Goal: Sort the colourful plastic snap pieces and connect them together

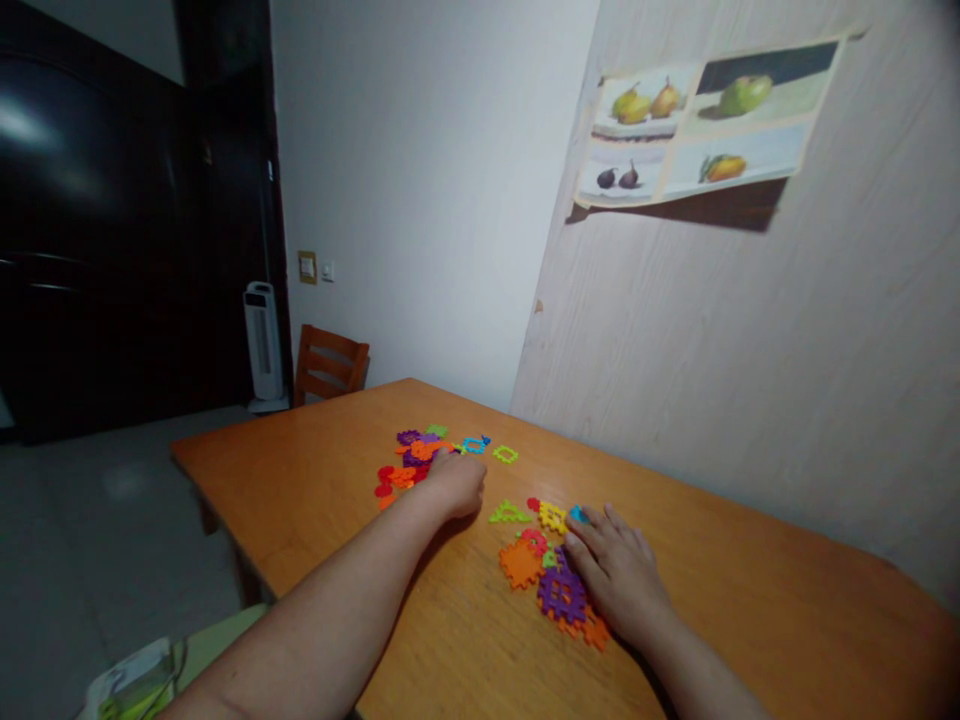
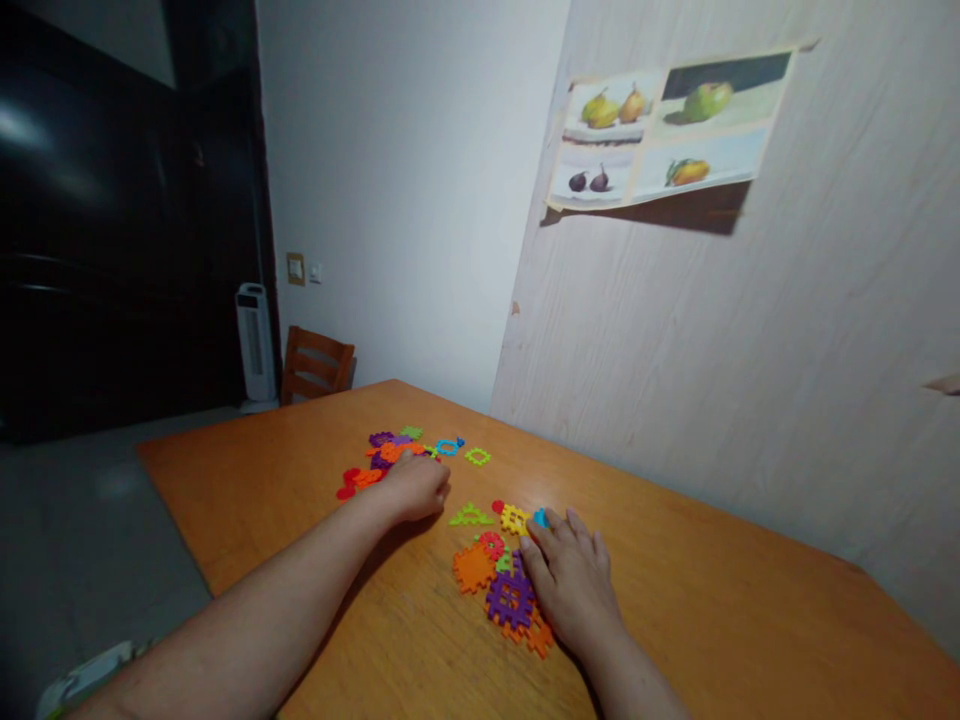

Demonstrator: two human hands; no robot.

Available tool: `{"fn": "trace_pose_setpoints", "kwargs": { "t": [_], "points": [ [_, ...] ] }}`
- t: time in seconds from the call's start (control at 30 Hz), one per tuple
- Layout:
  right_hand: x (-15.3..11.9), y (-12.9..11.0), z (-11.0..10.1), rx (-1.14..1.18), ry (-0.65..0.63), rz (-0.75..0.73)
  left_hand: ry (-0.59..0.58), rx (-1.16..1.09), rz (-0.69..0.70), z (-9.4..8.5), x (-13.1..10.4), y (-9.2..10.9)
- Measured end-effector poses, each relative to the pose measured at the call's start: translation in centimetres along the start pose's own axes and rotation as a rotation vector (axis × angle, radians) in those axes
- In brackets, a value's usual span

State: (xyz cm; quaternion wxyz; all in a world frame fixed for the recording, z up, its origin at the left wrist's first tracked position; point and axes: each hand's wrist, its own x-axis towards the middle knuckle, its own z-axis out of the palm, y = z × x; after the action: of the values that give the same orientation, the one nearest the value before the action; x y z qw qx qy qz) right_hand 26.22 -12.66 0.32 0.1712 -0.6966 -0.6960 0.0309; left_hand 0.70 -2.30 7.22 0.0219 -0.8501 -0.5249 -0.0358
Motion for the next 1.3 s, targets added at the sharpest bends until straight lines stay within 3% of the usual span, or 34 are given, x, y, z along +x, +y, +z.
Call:
{"fn": "trace_pose_setpoints", "kwargs": {
  "t": [0.2, 0.47, 0.57, 0.73, 0.87, 1.03, 1.17, 1.3],
  "points": [
    [0.0, -0.3, -0.3, 0.064, -0.010, -0.064, -0.002, 0.022, 0.013, -0.2, 0.1, 0.0],
    [0.6, 1.4, 0.3, 0.178, 0.249, -0.029, 0.110, -0.055, -0.072, 0.2, 0.5, -0.7],
    [0.7, 1.5, 0.5, 0.177, 0.260, -0.007, 0.175, -0.293, -0.073, 1.1, 1.0, -0.2],
    [0.7, 1.3, 0.4, 0.165, 0.266, 0.026, 0.106, -1.074, -0.001, 1.8, 1.8, 1.3],
    [0.7, 1.5, 0.7, 0.164, 0.262, 0.022, 0.256, -1.241, -0.092, 1.0, 2.4, 0.0],
    [0.9, 1.8, 1.2, 0.160, 0.292, 0.003, 0.449, -1.015, -0.354, 0.9, 3.1, -3.8],
    [0.9, 1.9, 1.3, 0.159, 0.304, 0.024, 0.358, -0.543, -0.379, 1.5, 2.7, -5.0],
    [0.9, 1.9, 1.3, 0.162, 0.297, 0.027, 0.256, -0.229, -0.292, 2.2, 2.0, -4.0]
  ]
}}
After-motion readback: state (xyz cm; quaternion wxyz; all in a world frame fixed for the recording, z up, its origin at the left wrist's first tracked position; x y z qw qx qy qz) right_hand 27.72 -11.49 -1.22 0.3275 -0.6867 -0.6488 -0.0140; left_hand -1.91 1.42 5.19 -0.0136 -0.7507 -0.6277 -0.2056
